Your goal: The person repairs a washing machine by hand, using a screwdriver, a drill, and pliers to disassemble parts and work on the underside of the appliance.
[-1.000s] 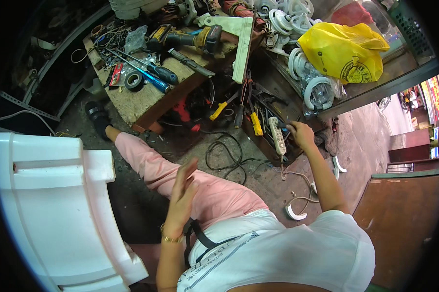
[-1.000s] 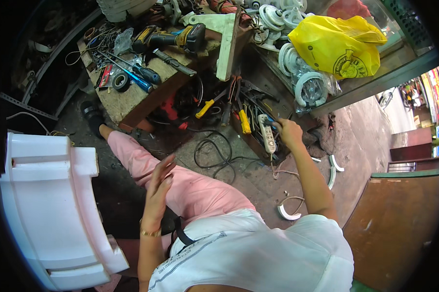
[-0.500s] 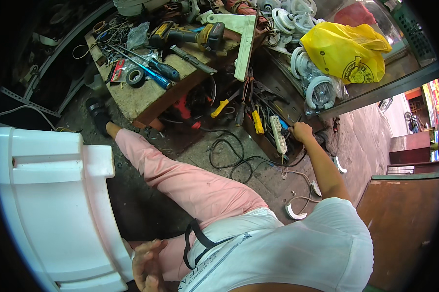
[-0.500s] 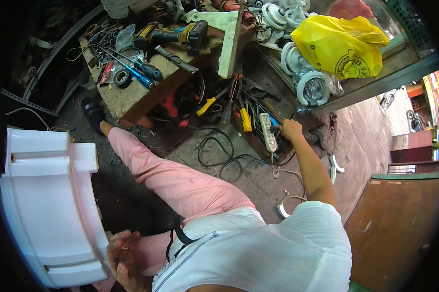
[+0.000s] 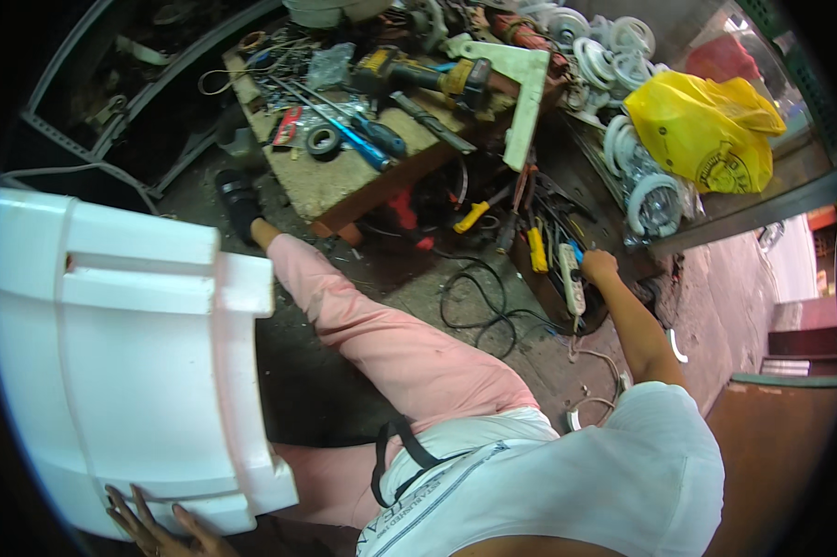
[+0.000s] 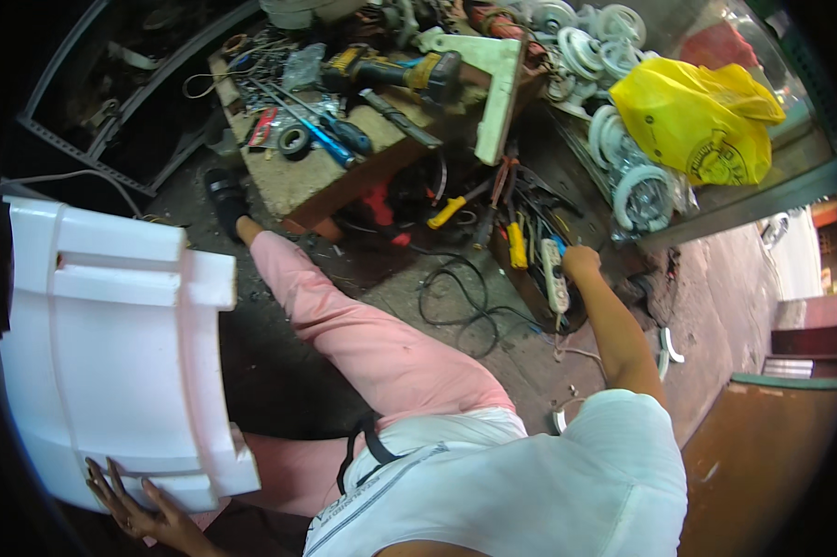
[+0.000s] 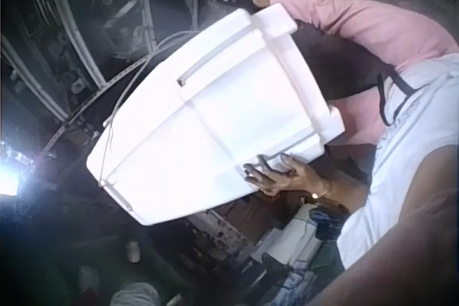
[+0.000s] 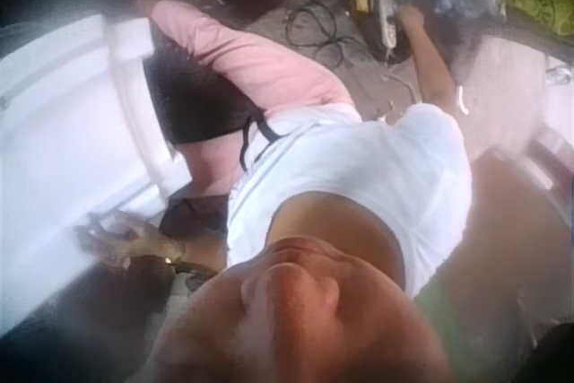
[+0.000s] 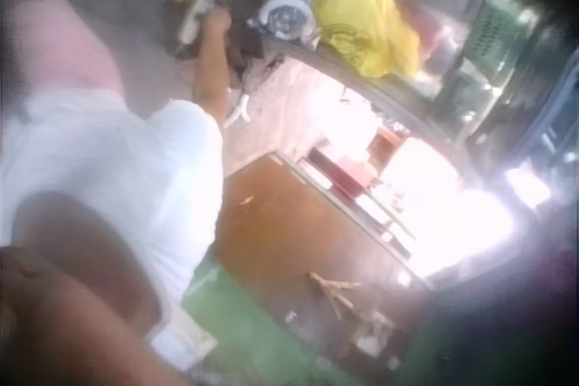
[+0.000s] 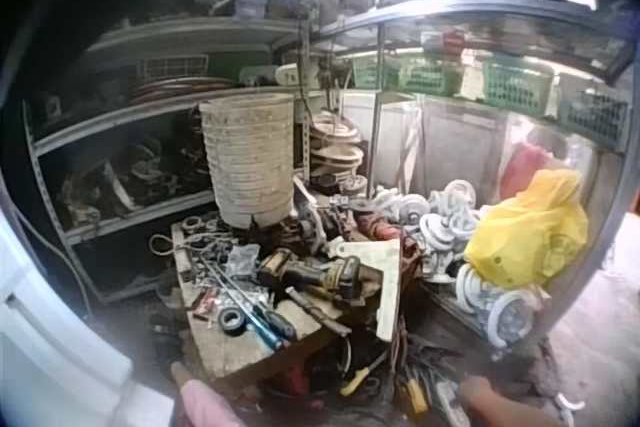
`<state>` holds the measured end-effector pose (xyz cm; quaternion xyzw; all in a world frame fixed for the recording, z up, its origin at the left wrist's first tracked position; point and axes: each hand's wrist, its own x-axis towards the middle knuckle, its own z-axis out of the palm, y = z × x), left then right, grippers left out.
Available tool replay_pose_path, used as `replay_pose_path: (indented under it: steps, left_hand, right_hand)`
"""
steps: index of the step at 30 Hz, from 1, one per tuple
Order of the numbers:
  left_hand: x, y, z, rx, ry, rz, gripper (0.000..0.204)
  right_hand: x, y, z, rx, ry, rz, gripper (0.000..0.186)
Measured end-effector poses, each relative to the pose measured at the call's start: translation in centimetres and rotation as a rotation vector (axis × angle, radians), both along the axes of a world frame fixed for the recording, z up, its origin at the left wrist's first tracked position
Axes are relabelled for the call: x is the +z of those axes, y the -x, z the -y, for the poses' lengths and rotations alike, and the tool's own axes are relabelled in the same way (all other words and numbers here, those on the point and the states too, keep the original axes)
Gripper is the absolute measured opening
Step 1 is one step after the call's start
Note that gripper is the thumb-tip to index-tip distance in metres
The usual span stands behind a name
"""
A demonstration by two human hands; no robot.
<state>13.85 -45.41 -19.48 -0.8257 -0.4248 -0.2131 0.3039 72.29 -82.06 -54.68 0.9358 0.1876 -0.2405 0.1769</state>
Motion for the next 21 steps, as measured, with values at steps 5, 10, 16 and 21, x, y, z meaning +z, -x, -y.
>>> replay_pose_path:
  steps: [5,10,16,21]
  left_hand:
    - [-0.5,1.5,-1.4,-0.012,-0.069,-0.096,0.049]
    - [-1.7,2.5,-0.9,0.08,-0.07,-0.023,0.048]
    - [-1.5,1.9,-0.5,0.084,0.033,0.066,0.047]
    - [-1.0,0.8,-0.7,0.062,0.02,0.089,0.046]
  right_hand:
    - [4.5,2.8,-6.1,0.301,0.372,0.012,0.054]
    - [11.9,8.5,-23.3,0.604,-0.838,-0.21,0.032]
    - [20.5,1.1,-41.4,0.55,-0.86,0.505,0.062]
    - [18.3,-2.8,-45.8,0.447,-0.627,0.388,0.077]
